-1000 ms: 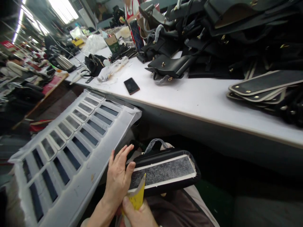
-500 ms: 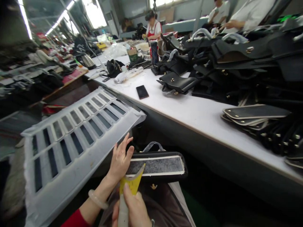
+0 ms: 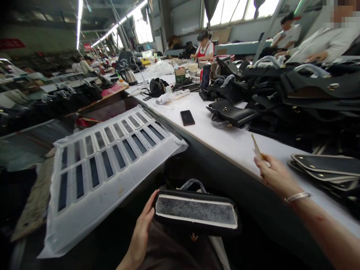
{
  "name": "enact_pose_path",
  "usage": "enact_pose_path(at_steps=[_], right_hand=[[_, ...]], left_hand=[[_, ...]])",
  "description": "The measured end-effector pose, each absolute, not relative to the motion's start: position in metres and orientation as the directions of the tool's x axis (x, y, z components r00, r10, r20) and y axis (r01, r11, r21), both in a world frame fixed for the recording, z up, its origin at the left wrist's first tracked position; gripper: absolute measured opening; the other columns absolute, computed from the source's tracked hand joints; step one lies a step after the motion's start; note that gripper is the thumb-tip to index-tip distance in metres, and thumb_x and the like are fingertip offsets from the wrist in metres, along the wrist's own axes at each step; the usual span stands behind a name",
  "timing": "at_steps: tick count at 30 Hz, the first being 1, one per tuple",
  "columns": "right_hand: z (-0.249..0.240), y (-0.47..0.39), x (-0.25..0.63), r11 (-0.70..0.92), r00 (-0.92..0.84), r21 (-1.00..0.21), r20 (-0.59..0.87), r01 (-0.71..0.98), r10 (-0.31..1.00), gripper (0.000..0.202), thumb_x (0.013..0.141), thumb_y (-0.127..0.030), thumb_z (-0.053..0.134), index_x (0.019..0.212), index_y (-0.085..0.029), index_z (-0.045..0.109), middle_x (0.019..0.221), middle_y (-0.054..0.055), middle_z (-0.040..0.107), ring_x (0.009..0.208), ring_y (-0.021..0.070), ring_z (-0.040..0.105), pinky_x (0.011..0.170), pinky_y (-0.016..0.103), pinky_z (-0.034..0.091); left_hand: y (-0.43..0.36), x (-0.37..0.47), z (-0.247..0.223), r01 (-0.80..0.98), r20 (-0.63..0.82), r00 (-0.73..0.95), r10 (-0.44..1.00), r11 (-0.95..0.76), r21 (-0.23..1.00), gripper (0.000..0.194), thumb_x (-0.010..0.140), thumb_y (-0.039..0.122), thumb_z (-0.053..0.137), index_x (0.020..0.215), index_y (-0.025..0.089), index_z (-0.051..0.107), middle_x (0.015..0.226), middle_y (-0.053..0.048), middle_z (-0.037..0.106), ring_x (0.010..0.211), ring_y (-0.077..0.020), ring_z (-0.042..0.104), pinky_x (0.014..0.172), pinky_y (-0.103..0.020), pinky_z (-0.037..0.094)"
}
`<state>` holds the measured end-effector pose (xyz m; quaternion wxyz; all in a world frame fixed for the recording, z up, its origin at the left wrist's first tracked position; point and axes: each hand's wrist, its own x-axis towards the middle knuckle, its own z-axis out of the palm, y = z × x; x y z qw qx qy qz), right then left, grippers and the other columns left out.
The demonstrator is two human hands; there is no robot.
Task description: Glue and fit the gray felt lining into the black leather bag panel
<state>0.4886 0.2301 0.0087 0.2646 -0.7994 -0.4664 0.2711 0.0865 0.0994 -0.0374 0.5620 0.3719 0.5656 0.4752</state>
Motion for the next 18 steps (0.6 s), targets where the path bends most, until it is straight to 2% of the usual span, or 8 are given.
enact_pose_path(at_steps=[1, 2, 4, 8, 12, 15, 18], right_hand=[[0.001, 0.245, 0.505, -0.425, 0.424, -0.612, -0.157, 0.667, 0.892, 0.07, 0.092, -0.058, 0.034, 0.128, -0.002, 0.055, 0.104, 0.034, 0.062, 0.092, 0.0359, 0.063, 0.073, 0.048, 0.047], [-0.006, 0.258, 0.518, -0.42, 0.424, -0.549, -0.127, 0.722, 0.896, 0.069, 0.093, -0.054, 0.035, 0.128, 0.001, 0.056, 0.117, 0.037, 0.057, 0.112, 0.0414, 0.056, 0.085, 0.052, 0.044], [-0.019, 0.276, 0.533, -0.403, 0.405, -0.439, -0.093, 0.803, 0.909, 0.062, 0.093, -0.045, 0.039, 0.13, 0.002, 0.055, 0.132, 0.038, 0.047, 0.128, 0.0459, 0.043, 0.098, 0.054, 0.037], [-0.041, 0.291, 0.54, -0.354, 0.352, -0.288, -0.06, 0.89, 0.934, 0.053, 0.092, -0.033, 0.043, 0.135, -0.003, 0.053, 0.138, 0.035, 0.044, 0.118, 0.0491, 0.05, 0.093, 0.057, 0.037], [-0.05, 0.3, 0.535, -0.306, 0.316, -0.215, 0.01, 0.927, 0.949, 0.046, 0.095, -0.03, 0.043, 0.132, -0.005, 0.055, 0.132, 0.034, 0.05, 0.121, 0.0495, 0.044, 0.09, 0.059, 0.035], [-0.042, 0.302, 0.528, -0.298, 0.319, -0.218, 0.069, 0.93, 0.945, 0.039, 0.097, -0.025, 0.042, 0.129, -0.008, 0.056, 0.134, 0.029, 0.051, 0.124, 0.0441, 0.044, 0.096, 0.061, 0.032], [-0.032, 0.293, 0.517, -0.257, 0.304, -0.298, 0.123, 0.919, 0.945, 0.036, 0.096, -0.028, 0.053, 0.13, -0.017, 0.055, 0.146, 0.014, 0.046, 0.131, 0.0342, 0.042, 0.107, 0.059, 0.03]], left_hand=[[0.101, 0.087, -0.037, -0.111, -0.292, -0.088, 0.952, 0.282, 0.953, 0.047, 0.095, 0.042, 0.047, 0.14, 0.031, 0.052, 0.151, 0.0, 0.048, 0.144, -0.025, 0.035, 0.124, -0.045, 0.017], [0.103, 0.087, -0.036, -0.106, -0.298, -0.089, 0.951, 0.288, 0.952, 0.046, 0.095, 0.042, 0.047, 0.14, 0.031, 0.052, 0.15, 0.001, 0.049, 0.144, -0.0248, 0.035, 0.124, -0.046, 0.016], [0.107, 0.086, -0.038, -0.078, -0.294, -0.084, 0.952, 0.288, 0.955, 0.046, 0.095, 0.041, 0.048, 0.139, 0.031, 0.053, 0.149, 0.001, 0.051, 0.144, -0.0243, 0.036, 0.124, -0.044, 0.016], [0.109, 0.085, -0.049, 0.043, -0.206, -0.087, 0.975, 0.21, 0.977, 0.047, 0.097, 0.041, 0.045, 0.142, 0.029, 0.05, 0.15, -0.001, 0.049, 0.142, -0.0231, 0.039, 0.121, -0.038, 0.026], [0.107, 0.092, -0.057, 0.189, -0.09, -0.115, 0.989, 0.111, 0.976, 0.049, 0.1, 0.044, 0.033, 0.144, 0.025, 0.047, 0.151, -0.005, 0.047, 0.142, -0.0238, 0.039, 0.122, -0.041, 0.026], [0.104, 0.1, -0.054, 0.215, -0.063, -0.161, 0.985, 0.097, 0.972, 0.051, 0.099, 0.046, 0.034, 0.142, 0.023, 0.048, 0.149, -0.007, 0.05, 0.14, -0.0248, 0.042, 0.122, -0.043, 0.025], [0.105, 0.099, -0.048, 0.197, -0.131, -0.215, 0.968, 0.175, 0.965, 0.052, 0.096, 0.052, 0.039, 0.139, 0.027, 0.052, 0.146, -0.004, 0.053, 0.139, -0.0278, 0.043, 0.123, -0.046, 0.021]])
